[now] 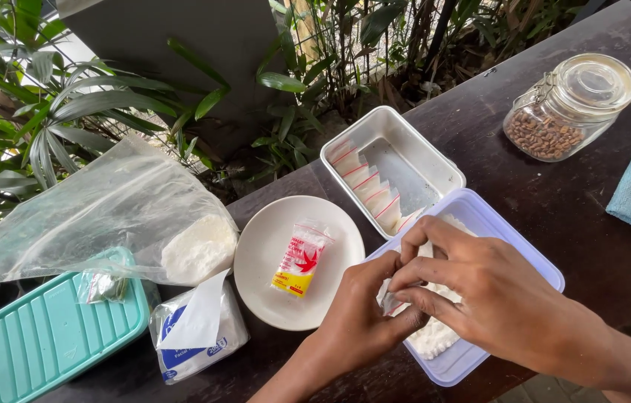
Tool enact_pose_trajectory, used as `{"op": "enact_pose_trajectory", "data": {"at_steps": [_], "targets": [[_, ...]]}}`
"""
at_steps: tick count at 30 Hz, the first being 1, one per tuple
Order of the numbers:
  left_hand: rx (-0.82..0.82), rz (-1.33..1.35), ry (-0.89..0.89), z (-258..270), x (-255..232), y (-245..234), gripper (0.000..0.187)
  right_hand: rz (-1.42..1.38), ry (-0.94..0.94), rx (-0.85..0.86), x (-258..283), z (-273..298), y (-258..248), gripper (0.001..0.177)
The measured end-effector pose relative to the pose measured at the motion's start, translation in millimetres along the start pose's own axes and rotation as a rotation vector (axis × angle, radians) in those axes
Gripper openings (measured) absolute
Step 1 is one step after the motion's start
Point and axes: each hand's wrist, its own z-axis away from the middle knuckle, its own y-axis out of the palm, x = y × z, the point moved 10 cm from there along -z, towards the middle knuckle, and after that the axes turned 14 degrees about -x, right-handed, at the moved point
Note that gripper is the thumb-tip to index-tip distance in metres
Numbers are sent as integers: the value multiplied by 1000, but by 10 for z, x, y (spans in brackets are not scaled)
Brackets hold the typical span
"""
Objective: Packaging white powder into small plastic bags using a spoon.
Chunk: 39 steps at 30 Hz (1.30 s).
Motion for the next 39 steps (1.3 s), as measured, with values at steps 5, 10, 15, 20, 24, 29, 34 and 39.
{"op": "enact_pose_trajectory", "data": {"at_steps": [5, 10, 15, 20, 24, 29, 34, 39], "targets": [[-68, 57, 63, 22, 33, -41, 16, -29, 16, -29, 30, -7, -41, 19], [-107, 60, 35, 8, 77, -126, 31, -59, -108, -66, 187, 33, -107, 15], [-134, -30, 102, 37, 80, -114, 26, 86, -196, -4, 251, 61, 22, 17], [-114, -26, 110, 49, 30, -114, 25, 38, -167, 59, 216, 66, 101, 23], [-151, -30, 91, 58, 75, -146, 22, 168, -245, 4, 334, 17, 91, 40], [-249, -126, 123, 76, 25, -222, 23, 251, -265, -53, 443, 43, 59, 47], [-296, -136, 197, 95, -38, -237, 29, 323, -255, -68, 461, 111, 79, 55], [-332, -168, 244, 138, -9, -248, 29, 228, -251, -48, 476, 133, 105, 44]]}}
